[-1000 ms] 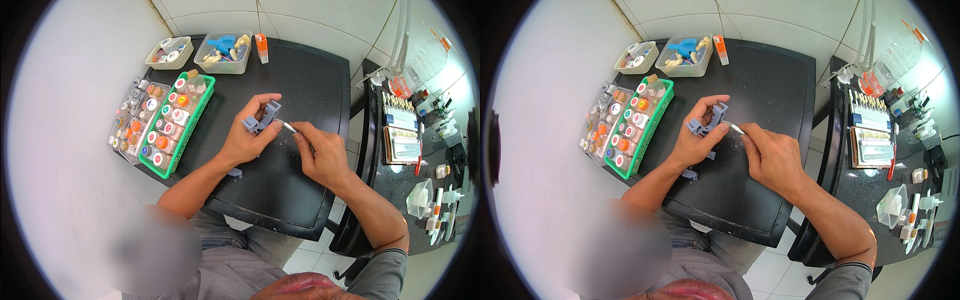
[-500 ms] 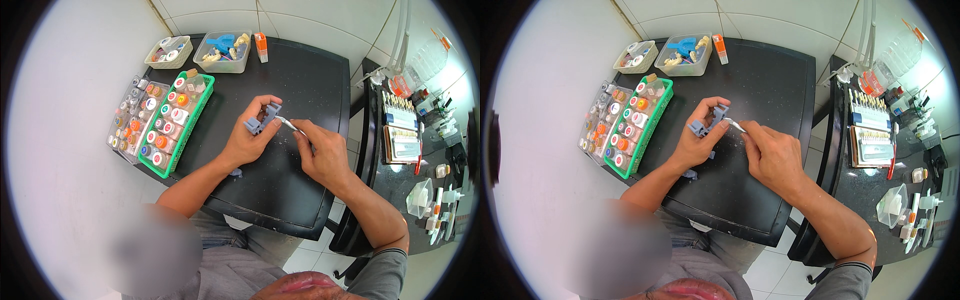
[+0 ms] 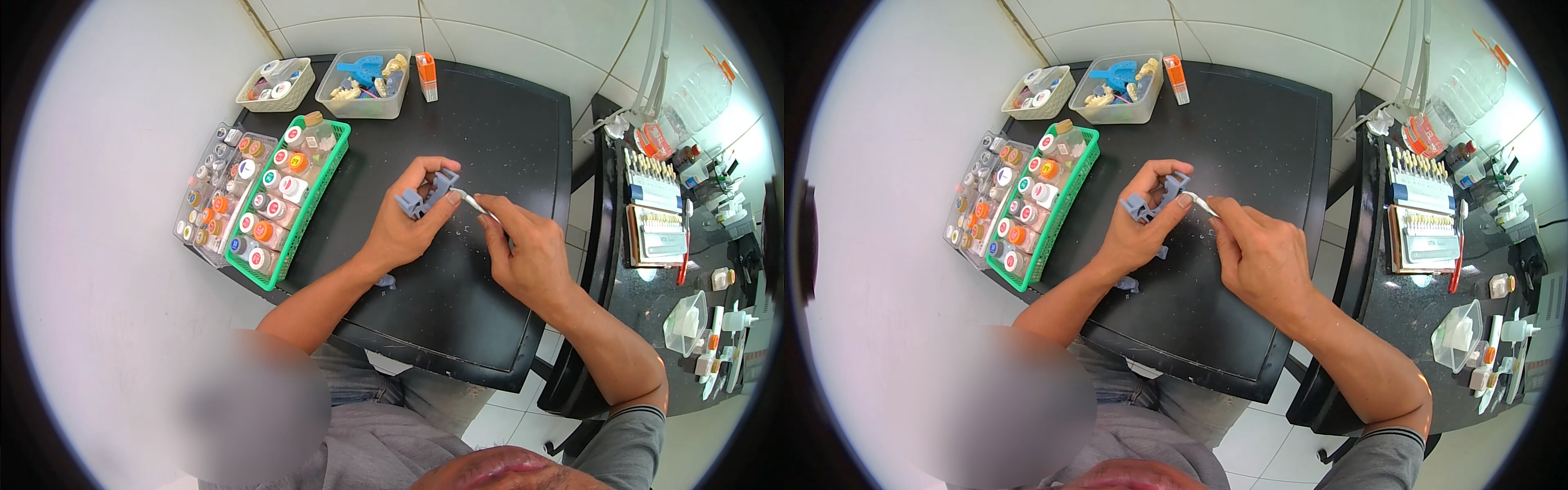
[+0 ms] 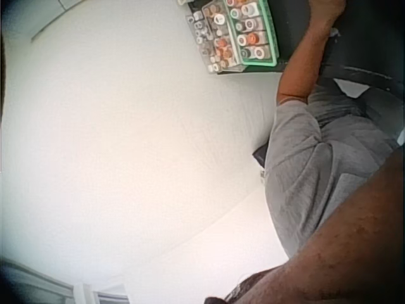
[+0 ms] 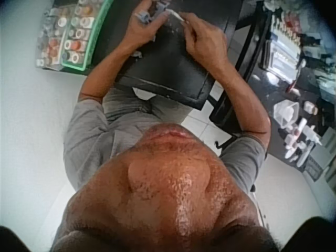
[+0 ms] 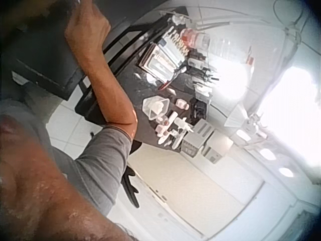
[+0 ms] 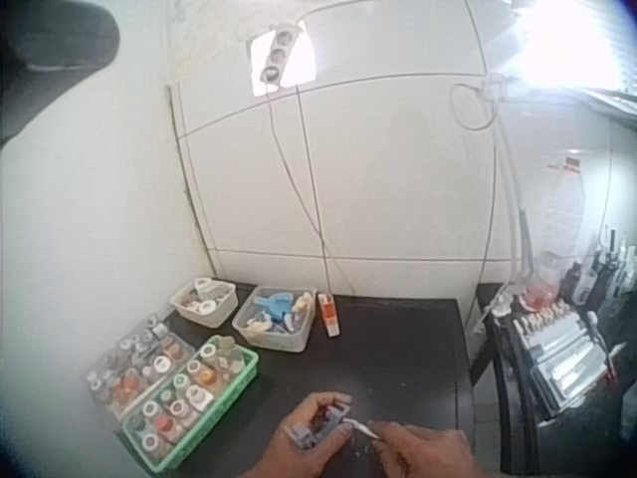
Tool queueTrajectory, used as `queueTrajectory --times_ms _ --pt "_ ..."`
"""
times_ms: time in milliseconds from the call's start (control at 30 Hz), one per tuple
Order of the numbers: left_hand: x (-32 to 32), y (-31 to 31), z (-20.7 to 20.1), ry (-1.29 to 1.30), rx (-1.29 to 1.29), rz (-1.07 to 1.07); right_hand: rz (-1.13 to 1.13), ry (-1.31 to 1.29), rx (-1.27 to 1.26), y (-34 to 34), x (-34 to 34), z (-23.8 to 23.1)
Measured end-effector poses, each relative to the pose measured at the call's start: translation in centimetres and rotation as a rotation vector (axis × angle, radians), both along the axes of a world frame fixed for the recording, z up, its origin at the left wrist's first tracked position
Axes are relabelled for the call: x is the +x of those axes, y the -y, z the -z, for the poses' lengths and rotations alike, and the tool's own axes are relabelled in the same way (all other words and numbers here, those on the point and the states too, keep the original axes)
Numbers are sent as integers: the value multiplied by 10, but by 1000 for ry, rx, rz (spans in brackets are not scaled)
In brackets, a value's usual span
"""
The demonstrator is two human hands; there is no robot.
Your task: The person uses a small metal tool to trim and smooth a gray dental mold held in the left hand. The person repeatedly scrapes and refines the mold's edges and inner surfaces, rotating it to access different areas. Small shavings accumulate on the black tabletop.
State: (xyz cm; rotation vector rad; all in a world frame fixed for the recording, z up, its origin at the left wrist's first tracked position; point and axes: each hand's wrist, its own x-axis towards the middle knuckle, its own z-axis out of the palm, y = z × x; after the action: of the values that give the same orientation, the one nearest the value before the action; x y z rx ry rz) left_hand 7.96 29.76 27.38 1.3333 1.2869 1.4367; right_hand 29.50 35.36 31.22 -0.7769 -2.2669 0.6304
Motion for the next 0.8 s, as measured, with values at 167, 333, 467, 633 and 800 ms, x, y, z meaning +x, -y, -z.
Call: queueTrajectory --times_ms 167,333,467,633,800 --pt "-1 0 0 9 23 21 -25 36 -36 0 1 -3" --pt "-2 -2 1 31 14 27 -29 17 -22 -3 -1 0" --pt "-2 -2 2 24 -2 33 -17 12 -12 -3 -1 0" --pt "-1 -2 1 19 -6 40 -8 15 12 -3 0 2" --pt "4 -1 0 21 19 16 -5 20 26 -2 3 2"
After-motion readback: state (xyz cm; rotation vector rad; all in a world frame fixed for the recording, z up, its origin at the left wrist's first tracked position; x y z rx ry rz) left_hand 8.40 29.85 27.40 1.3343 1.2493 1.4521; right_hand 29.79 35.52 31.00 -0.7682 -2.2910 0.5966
